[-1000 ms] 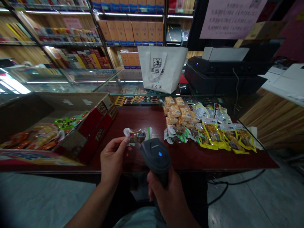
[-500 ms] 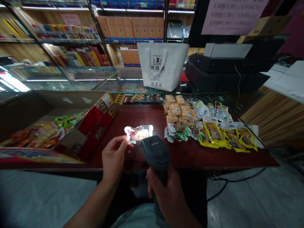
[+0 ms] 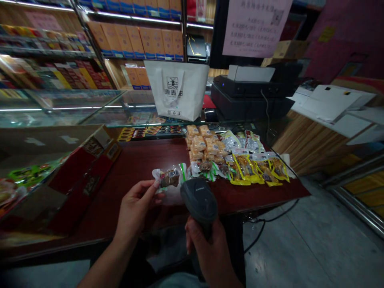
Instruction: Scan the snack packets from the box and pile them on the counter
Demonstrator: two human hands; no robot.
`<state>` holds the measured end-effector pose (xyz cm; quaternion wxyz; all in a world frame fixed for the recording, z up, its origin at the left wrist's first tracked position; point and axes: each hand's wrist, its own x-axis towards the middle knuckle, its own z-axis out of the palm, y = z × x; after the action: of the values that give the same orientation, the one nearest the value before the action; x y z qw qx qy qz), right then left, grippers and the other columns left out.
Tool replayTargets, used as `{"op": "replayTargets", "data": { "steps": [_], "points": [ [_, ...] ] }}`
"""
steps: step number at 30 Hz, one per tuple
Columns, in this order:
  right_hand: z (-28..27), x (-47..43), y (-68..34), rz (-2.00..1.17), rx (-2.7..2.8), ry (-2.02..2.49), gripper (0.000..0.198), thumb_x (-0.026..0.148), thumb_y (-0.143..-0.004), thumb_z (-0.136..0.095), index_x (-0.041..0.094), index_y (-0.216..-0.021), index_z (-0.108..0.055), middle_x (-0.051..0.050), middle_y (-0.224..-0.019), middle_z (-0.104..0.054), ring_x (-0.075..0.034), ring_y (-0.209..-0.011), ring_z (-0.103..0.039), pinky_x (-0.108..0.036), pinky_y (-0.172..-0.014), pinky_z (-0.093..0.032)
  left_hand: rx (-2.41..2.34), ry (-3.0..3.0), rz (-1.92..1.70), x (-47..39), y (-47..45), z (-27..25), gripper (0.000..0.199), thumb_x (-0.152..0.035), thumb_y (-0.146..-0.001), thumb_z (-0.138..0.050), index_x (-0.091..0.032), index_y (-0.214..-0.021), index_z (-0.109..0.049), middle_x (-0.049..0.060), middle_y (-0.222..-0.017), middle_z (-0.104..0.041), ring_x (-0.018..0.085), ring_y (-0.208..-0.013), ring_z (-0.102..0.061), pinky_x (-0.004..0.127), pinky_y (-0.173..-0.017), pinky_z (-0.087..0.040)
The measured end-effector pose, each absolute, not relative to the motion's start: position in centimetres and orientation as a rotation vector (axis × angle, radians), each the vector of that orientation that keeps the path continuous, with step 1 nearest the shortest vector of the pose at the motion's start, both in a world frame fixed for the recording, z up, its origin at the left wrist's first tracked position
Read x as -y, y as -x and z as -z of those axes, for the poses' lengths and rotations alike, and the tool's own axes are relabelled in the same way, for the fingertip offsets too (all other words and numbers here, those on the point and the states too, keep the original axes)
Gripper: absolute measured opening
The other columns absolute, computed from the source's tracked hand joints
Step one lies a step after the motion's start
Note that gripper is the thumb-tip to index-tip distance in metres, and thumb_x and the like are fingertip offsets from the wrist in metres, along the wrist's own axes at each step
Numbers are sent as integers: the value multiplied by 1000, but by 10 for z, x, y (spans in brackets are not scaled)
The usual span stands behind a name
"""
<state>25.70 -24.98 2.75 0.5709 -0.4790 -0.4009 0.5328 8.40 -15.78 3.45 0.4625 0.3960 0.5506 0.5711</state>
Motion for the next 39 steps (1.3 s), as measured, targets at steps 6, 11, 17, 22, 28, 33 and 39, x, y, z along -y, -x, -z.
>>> {"op": "replayTargets", "data": {
  "steps": [6, 11, 17, 22, 28, 33, 39],
  "points": [
    [-19, 245, -298, -1055, 765, 1165, 35, 55, -92, -65, 21, -101, -65, 5, -59, -61, -13, -48, -50, -24, -49, -42, -1170, -957, -1301, 117, -131, -49, 41, -44, -66, -86, -14, -85, -67, 0, -75, -70, 14, -55, -70, 22, -54, -57],
    [-12, 248, -321, -1041, 674, 1158, 35, 55, -90, -67, 22, -100, -65, 1, -68, -67, -13, -49, -53, -25, -48, -44, -1135, -886, -1167, 82, -162, -57, 23, -24, -76, -79, -15, -79, -58, 0, -63, -68, 15, -54, -71, 21, -52, -57],
    [-12, 252, -321, -1070, 630, 1171, 34, 56, -91, -65, 23, -86, -65, 4, -51, -56, -14, -46, -49, -23, -47, -42, -1264, -933, -1118, 70, -172, -49, 19, -17, -81, -67, -19, -75, -49, -5, -53, -60, 14, -42, -65, 21, -43, -51],
    [-15, 251, -320, -1098, 637, 1183, 35, 57, -91, -64, 23, -82, -65, 4, -50, -55, -14, -47, -50, -23, -49, -42, -1462, -1245, -1108, 70, -171, -40, 18, -26, -76, -66, -22, -71, -50, -8, -40, -53, 11, -32, -50, 17, -36, -31],
    [-14, 247, -320, -1092, 639, 1157, 33, 55, -90, -66, 22, -84, -65, 4, -54, -58, -13, -46, -50, -23, -48, -42, -1535, -1379, -1107, 76, -168, -40, 14, -26, -73, -61, -23, -65, -49, -9, -39, -51, 11, -33, -47, 19, -42, -32],
    [-10, 243, -320, -1104, 642, 1175, 38, 57, -88, -68, 21, -100, -66, 1, -63, -65, -13, -46, -51, -24, -48, -43, -1584, -1436, -1109, 70, -171, -41, 14, -25, -73, -60, -24, -65, -48, -8, -43, -50, 12, -40, -48, 21, -47, -33],
    [-16, 244, -314, -1123, 688, 1220, 43, 63, -89, -64, 20, -92, -66, 4, -56, -58, -12, -49, -48, -22, -51, -42, -1691, -1622, -1070, 58, -177, -40, 19, -22, -72, -63, -23, -60, -49, -5, -54, -54, 16, -57, -55, 24, -57, -35]
  ]
}}
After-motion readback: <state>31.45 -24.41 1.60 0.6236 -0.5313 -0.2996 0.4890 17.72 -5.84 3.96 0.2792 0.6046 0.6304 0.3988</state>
